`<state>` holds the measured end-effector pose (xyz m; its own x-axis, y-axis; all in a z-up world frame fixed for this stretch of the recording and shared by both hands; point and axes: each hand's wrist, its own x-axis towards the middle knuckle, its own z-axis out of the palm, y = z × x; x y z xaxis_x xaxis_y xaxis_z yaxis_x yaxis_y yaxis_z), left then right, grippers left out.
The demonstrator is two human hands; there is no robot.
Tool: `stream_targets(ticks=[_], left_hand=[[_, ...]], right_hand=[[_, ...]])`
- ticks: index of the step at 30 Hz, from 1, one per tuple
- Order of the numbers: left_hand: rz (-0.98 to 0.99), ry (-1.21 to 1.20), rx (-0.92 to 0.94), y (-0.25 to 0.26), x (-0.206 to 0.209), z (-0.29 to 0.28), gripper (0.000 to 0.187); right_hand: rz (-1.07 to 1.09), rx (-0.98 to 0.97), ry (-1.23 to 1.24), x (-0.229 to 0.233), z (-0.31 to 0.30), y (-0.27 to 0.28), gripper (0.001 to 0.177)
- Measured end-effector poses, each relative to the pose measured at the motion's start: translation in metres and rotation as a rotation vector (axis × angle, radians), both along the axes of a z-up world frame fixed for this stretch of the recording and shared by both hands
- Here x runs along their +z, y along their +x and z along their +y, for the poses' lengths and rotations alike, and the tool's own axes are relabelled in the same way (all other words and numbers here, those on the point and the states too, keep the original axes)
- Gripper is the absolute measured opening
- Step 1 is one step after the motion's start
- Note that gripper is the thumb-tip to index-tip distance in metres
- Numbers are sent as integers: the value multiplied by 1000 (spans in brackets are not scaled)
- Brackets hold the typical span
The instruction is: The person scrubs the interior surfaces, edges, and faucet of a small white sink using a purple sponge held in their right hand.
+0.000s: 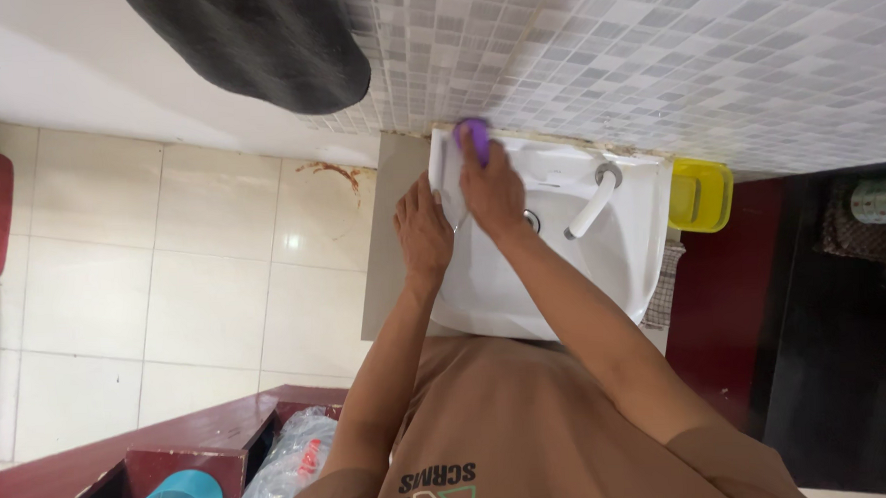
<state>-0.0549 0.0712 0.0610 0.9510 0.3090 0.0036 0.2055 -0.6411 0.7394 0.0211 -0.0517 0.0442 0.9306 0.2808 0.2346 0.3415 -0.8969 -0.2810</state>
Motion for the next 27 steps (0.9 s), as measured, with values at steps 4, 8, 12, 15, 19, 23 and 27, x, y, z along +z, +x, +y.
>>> stream_targets(ticks=[4, 8, 12, 15, 19, 23, 27], left_hand=[[-74, 33, -18, 1, -2, 1, 46], [-71, 44, -12, 1, -7, 1, 46], [-102, 23, -19, -3, -5, 1, 44], [-72, 36, -1, -2, -5, 0, 44], [-68, 65, -18, 0, -8, -1, 43], [-91, 65, -14, -4, -10, -2, 43], [-110, 87, -9, -2, -13, -1, 43]], right_hand=[[-84, 129, -79, -2, 7, -15, 65], [-85, 65, -69, 3, 12, -12, 60], [-189, 98, -151, 17, -22, -17, 58], [-161, -114, -202, 17, -32, -26, 55], [258, -19, 133, 7, -18, -23, 45], [-30, 107, -192, 10, -31, -15, 60], [16, -12, -250, 14, -62, -21, 69]])
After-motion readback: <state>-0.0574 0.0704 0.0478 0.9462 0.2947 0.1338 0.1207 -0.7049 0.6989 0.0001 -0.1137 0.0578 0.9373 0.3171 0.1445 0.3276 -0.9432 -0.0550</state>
